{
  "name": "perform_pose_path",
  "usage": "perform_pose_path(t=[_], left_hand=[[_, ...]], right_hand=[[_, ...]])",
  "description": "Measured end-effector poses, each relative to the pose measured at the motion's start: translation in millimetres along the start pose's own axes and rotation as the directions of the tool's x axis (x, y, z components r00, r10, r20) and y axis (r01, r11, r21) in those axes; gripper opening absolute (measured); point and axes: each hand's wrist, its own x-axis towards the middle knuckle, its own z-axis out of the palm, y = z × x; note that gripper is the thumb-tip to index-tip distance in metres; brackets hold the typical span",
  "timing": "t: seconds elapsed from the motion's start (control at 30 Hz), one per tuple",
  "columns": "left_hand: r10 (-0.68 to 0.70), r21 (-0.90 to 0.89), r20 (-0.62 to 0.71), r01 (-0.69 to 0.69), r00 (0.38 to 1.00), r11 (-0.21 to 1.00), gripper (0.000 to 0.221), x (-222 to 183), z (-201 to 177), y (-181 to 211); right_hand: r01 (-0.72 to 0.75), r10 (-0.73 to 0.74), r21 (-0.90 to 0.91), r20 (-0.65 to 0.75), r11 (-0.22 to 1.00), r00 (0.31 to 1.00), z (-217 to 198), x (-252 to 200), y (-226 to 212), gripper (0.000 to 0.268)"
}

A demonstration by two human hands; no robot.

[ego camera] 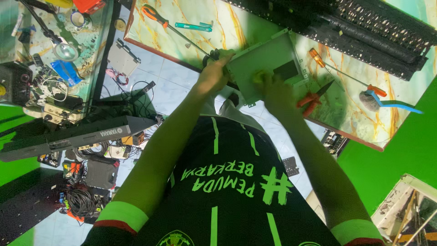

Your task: The person cleans a metal component and then uses a screwdriver to reassemble the internal mechanisms of an electronic keyboard at a workstation.

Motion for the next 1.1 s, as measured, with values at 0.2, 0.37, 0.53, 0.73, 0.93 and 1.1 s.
perform_pose_path(t=[0.2, 0.37, 0.53, 0.73, 0.93, 1.1], left_hand=[[0.202, 0.079, -0.127, -0.193, 0.971, 0.978, 0.073, 22, 26, -28], [0.343, 0.630, -0.382, -0.030, 0.858, 0.776, 0.087, 2, 69, -21], [0.655, 0.577, -0.295, -0.417, 0.695, 0.702, 0.114, -8, 86, -22], [0.511, 0.605, -0.231, -0.289, 0.828, 0.742, 0.121, -10, 86, -21], [0.503, 0.613, -0.257, -0.263, 0.825, 0.745, 0.120, -10, 95, -23], [0.504, 0.629, -0.254, -0.254, 0.826, 0.735, 0.122, -4, 97, -27]], right_hand=[[0.156, -0.133, 0.068, -0.262, 0.986, 0.956, -17, -16, -3, 0.048], [0.397, -0.347, 0.027, -0.437, 0.917, 0.830, -5, -24, -40, 0.036], [0.202, -0.070, 0.321, -0.379, 0.925, 0.923, -5, -23, -46, 0.057], [0.143, -0.153, -0.060, -0.520, 0.988, 0.841, -11, -20, -7, 0.037], [0.003, -0.052, -0.100, -0.501, 0.995, 0.864, -21, -6, 19, 0.030], [-0.049, 0.096, 0.113, -0.462, 0.992, 0.882, -38, 5, 23, 0.041]])
